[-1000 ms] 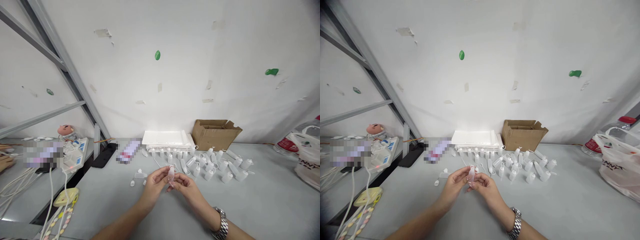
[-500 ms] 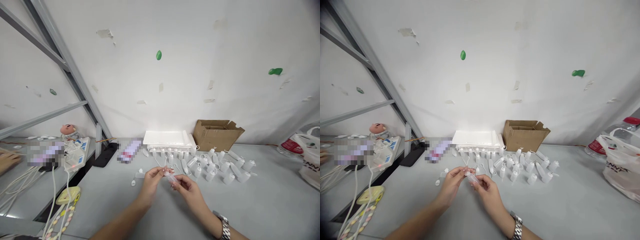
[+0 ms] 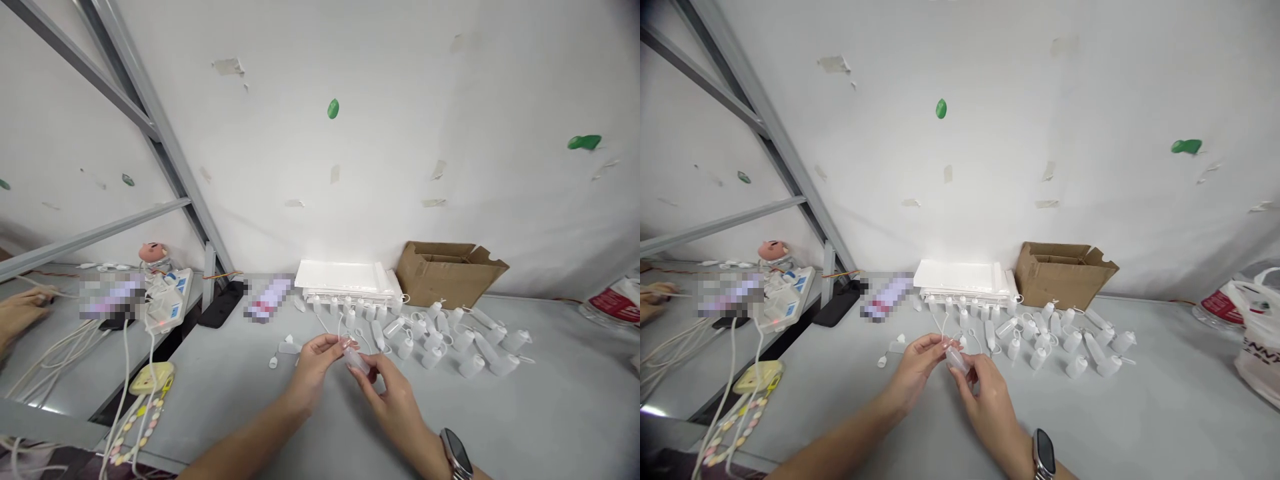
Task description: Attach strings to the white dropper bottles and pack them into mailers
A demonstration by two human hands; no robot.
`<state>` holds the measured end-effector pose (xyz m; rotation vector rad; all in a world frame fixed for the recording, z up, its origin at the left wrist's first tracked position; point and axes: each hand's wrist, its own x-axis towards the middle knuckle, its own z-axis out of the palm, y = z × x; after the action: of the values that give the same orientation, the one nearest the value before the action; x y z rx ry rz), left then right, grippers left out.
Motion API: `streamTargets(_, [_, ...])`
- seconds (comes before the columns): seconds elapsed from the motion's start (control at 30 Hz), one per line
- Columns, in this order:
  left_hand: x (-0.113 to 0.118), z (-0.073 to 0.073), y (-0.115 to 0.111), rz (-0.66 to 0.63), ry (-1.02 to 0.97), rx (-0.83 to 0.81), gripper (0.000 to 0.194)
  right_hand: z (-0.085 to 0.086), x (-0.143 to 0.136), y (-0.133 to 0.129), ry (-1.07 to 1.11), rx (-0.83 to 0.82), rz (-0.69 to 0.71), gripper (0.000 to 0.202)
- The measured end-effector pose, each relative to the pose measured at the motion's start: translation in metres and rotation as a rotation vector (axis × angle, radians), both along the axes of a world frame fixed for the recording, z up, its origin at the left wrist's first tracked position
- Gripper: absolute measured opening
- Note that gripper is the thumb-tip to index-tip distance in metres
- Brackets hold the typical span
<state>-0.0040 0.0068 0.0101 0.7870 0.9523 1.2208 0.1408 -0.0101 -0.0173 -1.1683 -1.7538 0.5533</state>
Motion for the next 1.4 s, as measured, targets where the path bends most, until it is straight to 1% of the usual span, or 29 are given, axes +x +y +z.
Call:
streamTargets(0.1, [0.002,0.000,0.000,-0.040,-0.065,0.000,0.022,-0.003,0.002,0.002,-0.086,0.220,-0.006,0.015])
streamTargets(0.2, [0.004,0.001,0.000,-0.090,-0.146,-0.021,0.023,-0.002,0.004,0.003,-0.166,0.344,-0.018,0.012])
streamTargets(0.33, [0.003,0.000,0.001,-0.117,-0.238,-0.090,0.022,0.002,0.003,0.004,-0.238,0.410,-0.025,0.014])
streamTargets(0.47, [0.003,-0.001,0.001,-0.112,-0.197,-0.082,0.024,0.003,0.001,0.003,-0.244,0.448,-0.032,0.011])
streamTargets(0.57, [0.005,-0.001,-0.001,-0.140,-0.191,-0.061,0.027,0.001,0.001,0.001,-0.199,0.428,-0.024,0.012])
streamTargets(0.67, [0.006,-0.001,-0.002,-0.176,-0.198,-0.039,0.027,0.002,0.000,-0.002,-0.099,0.325,0.000,0.014])
streamTargets(0.73, [0.006,-0.001,-0.002,-0.187,-0.186,-0.025,0.027,0.004,0.000,-0.004,-0.003,0.190,0.010,0.015])
streamTargets(0.8, [0.005,-0.003,-0.001,-0.185,-0.166,-0.017,0.027,0.007,-0.002,-0.004,0.116,-0.019,0.022,0.019])
streamTargets(0.87, [0.005,-0.004,0.000,-0.176,-0.157,-0.020,0.027,0.010,-0.003,-0.002,0.265,-0.275,0.060,0.027])
streamTargets(0.93, [0.005,-0.005,0.001,-0.169,-0.167,-0.022,0.027,0.013,-0.004,0.002,0.428,-0.502,0.135,0.035])
streamTargets(0.97, [0.005,-0.006,0.001,-0.166,-0.170,-0.022,0.027,0.014,-0.004,0.004,0.500,-0.585,0.181,0.037])
streamTargets(1.03, [0.006,-0.005,0.001,-0.156,-0.159,-0.017,0.026,0.016,-0.005,0.008,0.610,-0.688,0.263,0.040])
streamTargets(1.13, [0.006,-0.002,0.000,-0.148,-0.124,0.003,0.024,0.017,-0.005,0.009,0.683,-0.737,0.311,0.040])
streamTargets(1.2, [0.005,0.000,-0.001,-0.146,-0.113,0.013,0.022,0.016,-0.004,0.007,0.637,-0.699,0.285,0.039])
streamTargets(1.23, [0.005,0.001,-0.001,-0.148,-0.108,0.015,0.021,0.014,-0.003,0.006,0.575,-0.641,0.251,0.037])
streamTargets(1.27, [0.005,0.002,-0.002,-0.150,-0.104,0.019,0.020,0.012,-0.002,0.005,0.490,-0.548,0.202,0.034])
streamTargets(1.33, [0.005,0.002,-0.003,-0.152,-0.109,0.024,0.019,0.006,0.003,0.004,0.292,-0.270,0.098,0.025])
streamTargets(1.4, [0.005,0.002,-0.003,-0.157,-0.151,0.025,0.017,0.001,0.007,0.004,0.109,0.050,0.036,0.017])
